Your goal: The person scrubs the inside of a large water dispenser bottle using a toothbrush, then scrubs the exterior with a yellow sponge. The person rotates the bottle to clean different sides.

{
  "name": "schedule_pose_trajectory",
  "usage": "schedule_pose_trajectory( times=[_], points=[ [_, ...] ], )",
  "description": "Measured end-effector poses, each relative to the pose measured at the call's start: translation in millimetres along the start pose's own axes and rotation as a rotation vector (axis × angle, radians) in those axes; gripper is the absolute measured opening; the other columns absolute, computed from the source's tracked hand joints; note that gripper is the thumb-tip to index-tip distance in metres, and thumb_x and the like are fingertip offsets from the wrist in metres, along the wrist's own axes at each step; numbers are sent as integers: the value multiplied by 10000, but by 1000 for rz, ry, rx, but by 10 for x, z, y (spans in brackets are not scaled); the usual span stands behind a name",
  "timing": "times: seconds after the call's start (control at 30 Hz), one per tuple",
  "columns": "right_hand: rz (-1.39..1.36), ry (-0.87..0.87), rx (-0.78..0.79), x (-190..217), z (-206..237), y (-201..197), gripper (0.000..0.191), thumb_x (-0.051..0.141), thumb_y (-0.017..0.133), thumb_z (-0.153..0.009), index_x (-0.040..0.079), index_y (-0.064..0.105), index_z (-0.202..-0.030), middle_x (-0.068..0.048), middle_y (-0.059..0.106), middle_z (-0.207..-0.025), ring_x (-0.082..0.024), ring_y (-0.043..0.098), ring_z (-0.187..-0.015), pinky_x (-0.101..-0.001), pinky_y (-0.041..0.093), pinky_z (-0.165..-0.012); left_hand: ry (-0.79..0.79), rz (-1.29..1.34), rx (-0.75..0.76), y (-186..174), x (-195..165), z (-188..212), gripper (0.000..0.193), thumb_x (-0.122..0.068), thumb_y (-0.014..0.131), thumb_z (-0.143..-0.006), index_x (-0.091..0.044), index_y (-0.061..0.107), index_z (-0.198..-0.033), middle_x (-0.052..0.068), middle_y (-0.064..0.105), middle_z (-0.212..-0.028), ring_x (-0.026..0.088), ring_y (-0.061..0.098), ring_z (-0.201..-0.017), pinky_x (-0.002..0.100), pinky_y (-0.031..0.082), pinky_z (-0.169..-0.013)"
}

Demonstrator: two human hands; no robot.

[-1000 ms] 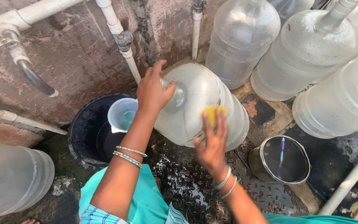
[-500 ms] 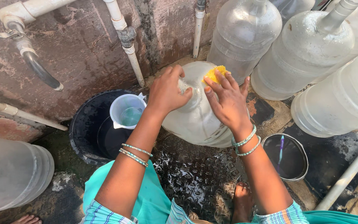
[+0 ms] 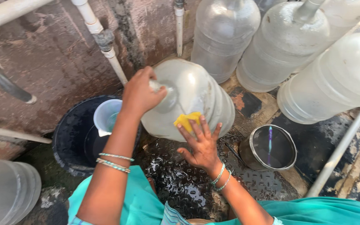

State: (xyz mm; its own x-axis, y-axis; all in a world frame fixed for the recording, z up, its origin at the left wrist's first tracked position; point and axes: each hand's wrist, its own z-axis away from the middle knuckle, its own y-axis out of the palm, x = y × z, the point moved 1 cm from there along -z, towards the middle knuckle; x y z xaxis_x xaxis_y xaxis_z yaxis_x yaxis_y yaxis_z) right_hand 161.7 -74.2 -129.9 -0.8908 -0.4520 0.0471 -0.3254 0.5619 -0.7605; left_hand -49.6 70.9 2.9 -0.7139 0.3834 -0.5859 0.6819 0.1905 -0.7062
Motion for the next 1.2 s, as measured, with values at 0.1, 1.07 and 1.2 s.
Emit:
schedule_pose_trajectory(
  times=[0.1, 1.07, 1.2],
  points=[
    [-133, 182, -99, -295, 74, 191, 761, 685, 244, -1047, 198, 257, -1631, -89, 198, -1731, -335, 38, -1617, -576, -144, -1265, -12, -11, 18, -102, 116, 16, 401, -322, 775, -744, -58, 623, -1006, 168, 685, -1034, 388, 667, -926, 482, 518, -804],
    [-1017, 1038, -238, -1270, 167, 736, 856, 616, 48, -1048, 21, 293, -1613, -182, 258, -1692, -325, 224, -1598, -430, 126, -1300, 46, 100, 112, -480, 558, 135, 335, -221, 813, -730, -41, 655, -965, 104, 668, -1004, 257, 667, -930, 369, 509, -819],
    [-723, 536, -231, -65, -93, 414, 858, 675, -4, -1103, 27, 150, -1644, -165, 129, -1758, -339, 72, -1657, -479, 43, -1390, 35, 89, 106, -501, 604, 124, 325, -207, 812, -735, -39, 660, -967, 98, 662, -995, 246, 661, -923, 365, 507, -819]
  ],
)
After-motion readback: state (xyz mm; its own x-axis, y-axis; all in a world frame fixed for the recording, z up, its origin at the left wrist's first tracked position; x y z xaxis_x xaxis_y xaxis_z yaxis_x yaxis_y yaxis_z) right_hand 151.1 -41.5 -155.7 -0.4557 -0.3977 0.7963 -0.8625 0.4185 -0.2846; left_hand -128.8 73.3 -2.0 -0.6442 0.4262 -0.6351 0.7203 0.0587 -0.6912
